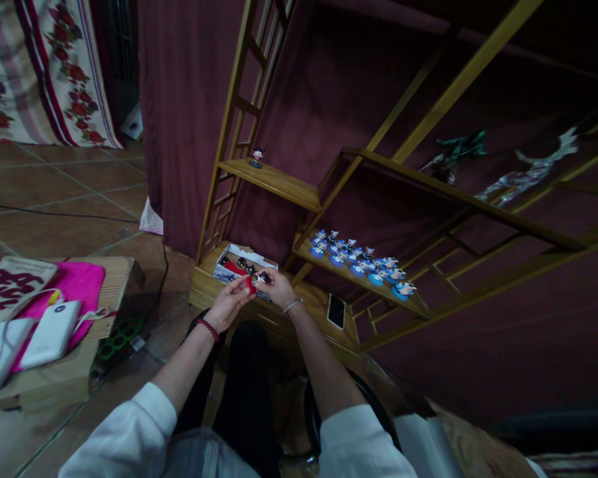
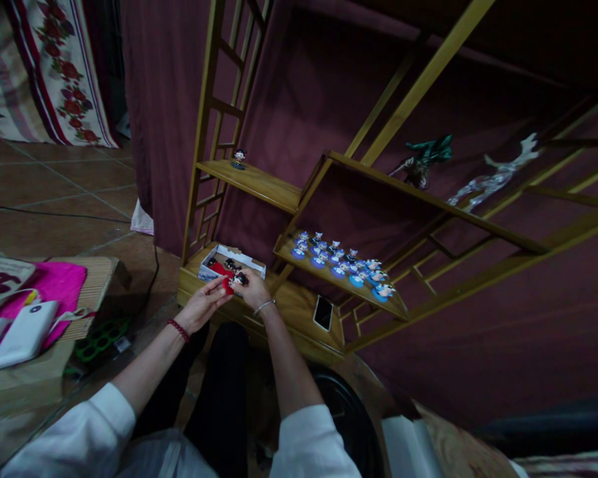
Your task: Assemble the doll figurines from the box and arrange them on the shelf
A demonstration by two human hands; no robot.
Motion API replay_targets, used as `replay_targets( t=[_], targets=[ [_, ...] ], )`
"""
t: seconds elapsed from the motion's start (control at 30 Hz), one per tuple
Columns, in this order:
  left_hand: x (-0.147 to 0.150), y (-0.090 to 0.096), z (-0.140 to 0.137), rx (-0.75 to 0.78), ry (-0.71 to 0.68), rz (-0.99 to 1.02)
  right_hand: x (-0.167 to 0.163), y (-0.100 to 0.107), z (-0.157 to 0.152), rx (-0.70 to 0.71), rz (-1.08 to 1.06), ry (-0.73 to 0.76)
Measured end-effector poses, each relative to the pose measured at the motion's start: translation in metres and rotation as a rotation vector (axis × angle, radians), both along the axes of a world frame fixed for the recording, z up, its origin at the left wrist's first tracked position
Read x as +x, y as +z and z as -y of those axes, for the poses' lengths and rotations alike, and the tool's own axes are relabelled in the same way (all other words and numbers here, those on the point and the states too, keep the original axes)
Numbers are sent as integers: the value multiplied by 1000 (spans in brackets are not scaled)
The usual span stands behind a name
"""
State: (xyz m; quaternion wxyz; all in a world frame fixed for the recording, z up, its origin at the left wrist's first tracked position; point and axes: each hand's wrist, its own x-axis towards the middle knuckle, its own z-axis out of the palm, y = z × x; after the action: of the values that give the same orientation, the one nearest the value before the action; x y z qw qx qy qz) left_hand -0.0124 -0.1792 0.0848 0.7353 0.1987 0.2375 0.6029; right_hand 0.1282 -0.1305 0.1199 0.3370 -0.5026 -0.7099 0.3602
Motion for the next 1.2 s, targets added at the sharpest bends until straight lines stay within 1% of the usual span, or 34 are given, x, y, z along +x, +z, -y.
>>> replay_targets(
  t=[0.27, 0.53, 0.63, 0.77, 1.07, 1.2],
  targets=[
    [1, -3, 1, -1, -7, 16, 2, 6, 5, 102, 167, -31],
    [3, -4, 2, 3, -33, 32, 1, 20, 12, 175, 304, 18],
    [2, -3, 2, 9, -39, 37, -2, 26, 15, 186, 337, 45],
    [0, -4, 3, 27, -60, 48, -4, 30, 18, 202, 329, 66],
    [0, -11, 4, 56, -136, 71, -5, 40, 20, 195, 391, 161],
    [0, -11, 5, 46, -125, 88, -7, 41, 20, 198, 413, 166]
  ],
)
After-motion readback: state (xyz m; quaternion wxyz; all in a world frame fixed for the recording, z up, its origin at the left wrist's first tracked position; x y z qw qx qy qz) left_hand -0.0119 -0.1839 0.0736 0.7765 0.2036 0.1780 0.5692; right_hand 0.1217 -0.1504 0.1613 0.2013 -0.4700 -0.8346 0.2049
